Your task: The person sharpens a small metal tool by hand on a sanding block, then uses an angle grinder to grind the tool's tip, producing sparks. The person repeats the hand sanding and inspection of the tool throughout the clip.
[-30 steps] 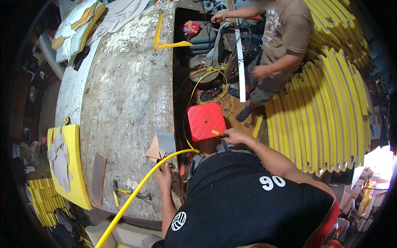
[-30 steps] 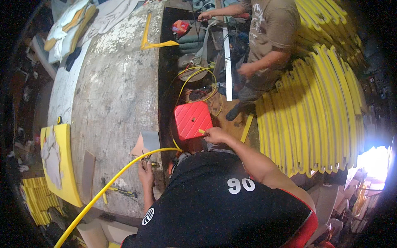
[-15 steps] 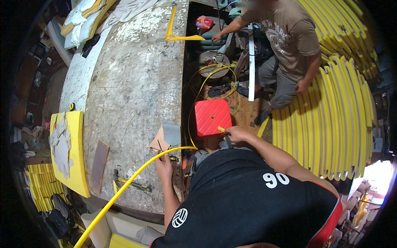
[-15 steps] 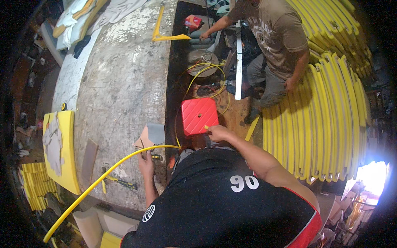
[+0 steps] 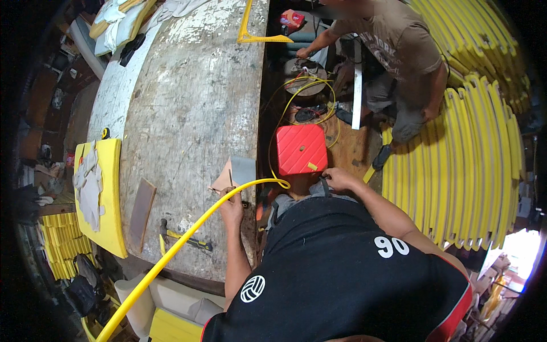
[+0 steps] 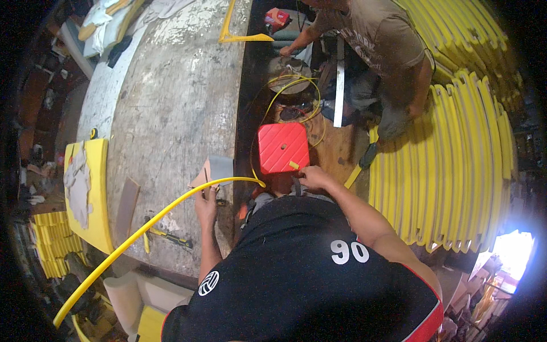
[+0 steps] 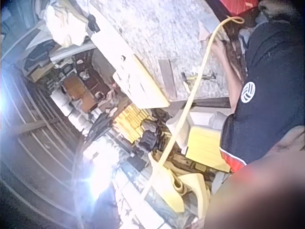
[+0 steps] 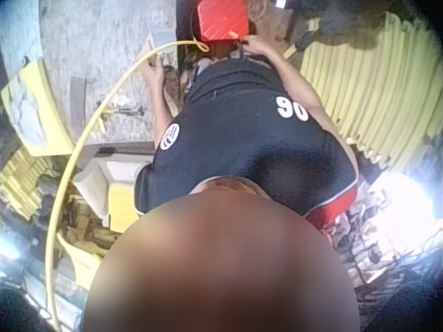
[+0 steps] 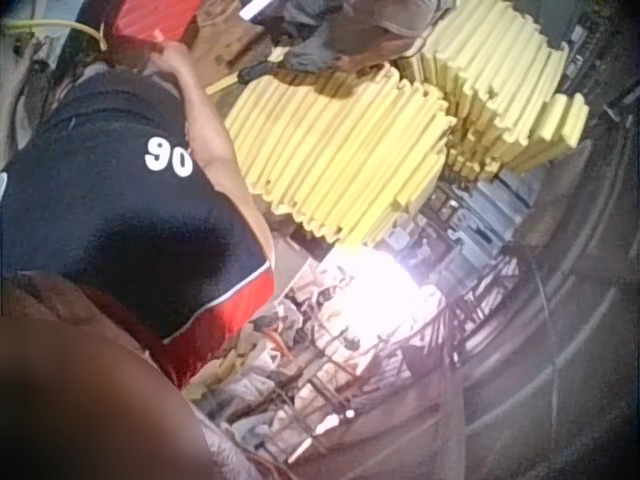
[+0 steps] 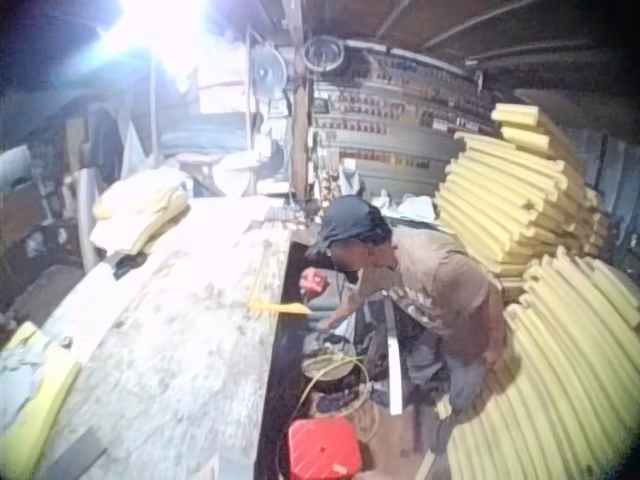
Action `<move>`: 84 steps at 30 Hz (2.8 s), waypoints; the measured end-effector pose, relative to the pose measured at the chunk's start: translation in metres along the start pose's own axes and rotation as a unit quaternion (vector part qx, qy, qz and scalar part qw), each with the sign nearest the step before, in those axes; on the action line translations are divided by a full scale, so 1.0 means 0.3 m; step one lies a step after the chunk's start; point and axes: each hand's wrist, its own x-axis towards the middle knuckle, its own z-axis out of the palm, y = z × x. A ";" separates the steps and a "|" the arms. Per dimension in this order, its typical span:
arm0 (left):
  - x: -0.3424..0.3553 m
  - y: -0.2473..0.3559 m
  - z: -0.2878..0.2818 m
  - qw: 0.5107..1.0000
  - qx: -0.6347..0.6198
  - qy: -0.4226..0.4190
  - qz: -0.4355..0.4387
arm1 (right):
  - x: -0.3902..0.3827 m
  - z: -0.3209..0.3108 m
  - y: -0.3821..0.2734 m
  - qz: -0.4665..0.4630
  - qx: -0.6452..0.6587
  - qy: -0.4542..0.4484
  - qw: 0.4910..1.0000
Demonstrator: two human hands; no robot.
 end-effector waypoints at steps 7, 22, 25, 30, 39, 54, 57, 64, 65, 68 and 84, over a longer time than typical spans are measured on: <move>-0.046 -0.066 0.001 0.999 0.032 -0.018 0.010 | 0.015 0.051 -0.011 -0.017 0.005 0.003 1.000; -0.139 -0.073 -0.045 0.999 0.027 0.021 -0.010 | 0.028 0.067 -0.111 -0.029 -0.016 -0.048 0.998; -0.140 -0.071 -0.045 0.999 0.024 0.019 -0.015 | 0.024 0.070 -0.114 -0.028 -0.016 -0.048 0.998; -0.133 -0.100 -0.029 0.999 0.037 0.028 -0.003 | 0.043 0.095 -0.086 -0.038 -0.020 -0.044 0.998; -0.121 -0.083 -0.035 0.999 0.027 0.008 -0.019 | 0.025 0.089 -0.090 -0.046 -0.018 -0.040 0.998; -0.131 -0.076 -0.020 0.999 0.029 0.015 -0.012 | 0.035 0.063 -0.092 -0.044 -0.030 -0.055 0.997; -0.134 -0.073 -0.013 0.999 0.025 0.017 -0.018 | 0.020 0.043 -0.111 -0.035 -0.022 -0.055 0.998; -0.126 -0.068 -0.018 0.999 0.042 0.025 -0.008 | 0.048 0.076 -0.080 -0.053 -0.004 -0.030 0.998; -0.121 -0.038 -0.025 0.998 0.050 0.030 -0.015 | 0.024 0.046 -0.118 -0.026 0.005 -0.042 0.999; -0.111 -0.021 -0.054 0.998 0.043 0.040 -0.012 | 0.033 0.069 -0.081 -0.036 0.018 -0.043 0.998; -0.109 -0.029 0.005 0.999 0.016 0.006 -0.030 | 0.025 0.018 -0.109 -0.032 -0.014 -0.035 0.999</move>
